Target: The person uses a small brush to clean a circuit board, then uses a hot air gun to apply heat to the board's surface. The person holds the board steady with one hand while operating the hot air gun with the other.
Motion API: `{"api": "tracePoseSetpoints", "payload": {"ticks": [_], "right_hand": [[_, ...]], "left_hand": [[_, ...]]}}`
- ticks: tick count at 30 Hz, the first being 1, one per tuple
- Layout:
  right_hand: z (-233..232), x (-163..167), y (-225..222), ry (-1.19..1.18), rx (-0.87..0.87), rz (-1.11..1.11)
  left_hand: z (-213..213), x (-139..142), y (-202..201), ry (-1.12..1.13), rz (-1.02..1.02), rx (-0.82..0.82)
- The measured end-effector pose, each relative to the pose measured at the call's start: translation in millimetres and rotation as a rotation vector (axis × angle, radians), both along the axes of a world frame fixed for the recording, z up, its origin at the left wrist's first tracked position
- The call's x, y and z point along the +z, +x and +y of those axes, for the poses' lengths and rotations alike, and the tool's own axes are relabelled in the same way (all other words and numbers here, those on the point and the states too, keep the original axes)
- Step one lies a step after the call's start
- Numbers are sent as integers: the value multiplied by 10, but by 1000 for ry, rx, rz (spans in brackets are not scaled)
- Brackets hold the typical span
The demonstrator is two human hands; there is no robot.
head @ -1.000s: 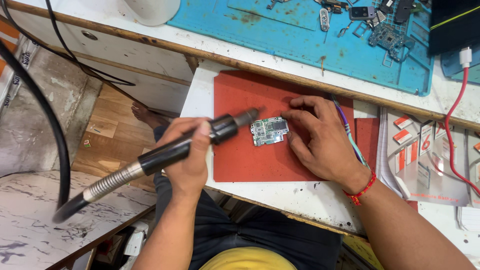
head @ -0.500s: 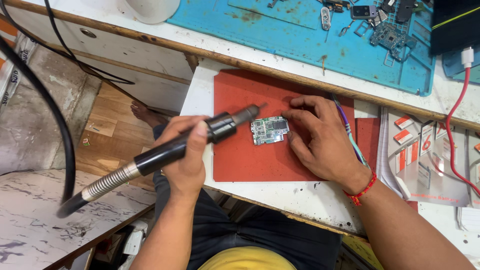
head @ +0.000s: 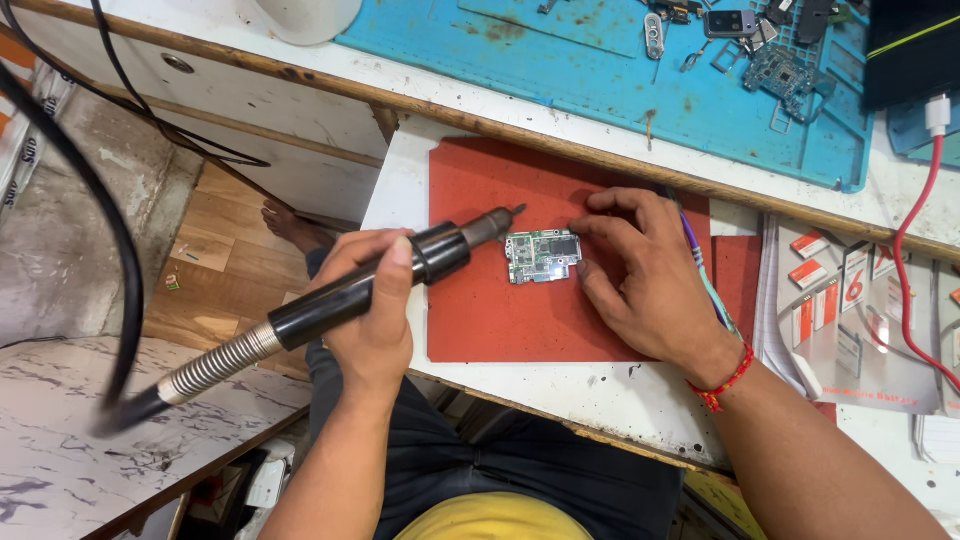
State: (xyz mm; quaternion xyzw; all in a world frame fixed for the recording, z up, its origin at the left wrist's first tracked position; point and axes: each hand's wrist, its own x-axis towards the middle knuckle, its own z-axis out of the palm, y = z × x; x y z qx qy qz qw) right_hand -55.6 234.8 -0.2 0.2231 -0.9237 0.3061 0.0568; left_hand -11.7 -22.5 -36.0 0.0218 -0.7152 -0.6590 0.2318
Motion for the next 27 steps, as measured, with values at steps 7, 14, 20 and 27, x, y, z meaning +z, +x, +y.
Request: {"api": "tracePoseSetpoints", "payload": {"ticks": [7,14,20,27], "right_hand": [[10,-3,11,-12,-43,-25],[-7,90,-7,11,-12,-46],[-62,142,85,-89,357,255],[-21,-83,239,-229,489,-25]], "left_hand": [[-6,-34,5,15,35,-8],[-43,11,-11,62,18,-72],[102,286,-3,-162,51,-283],[365,567,-133,-83,498,-620]]}}
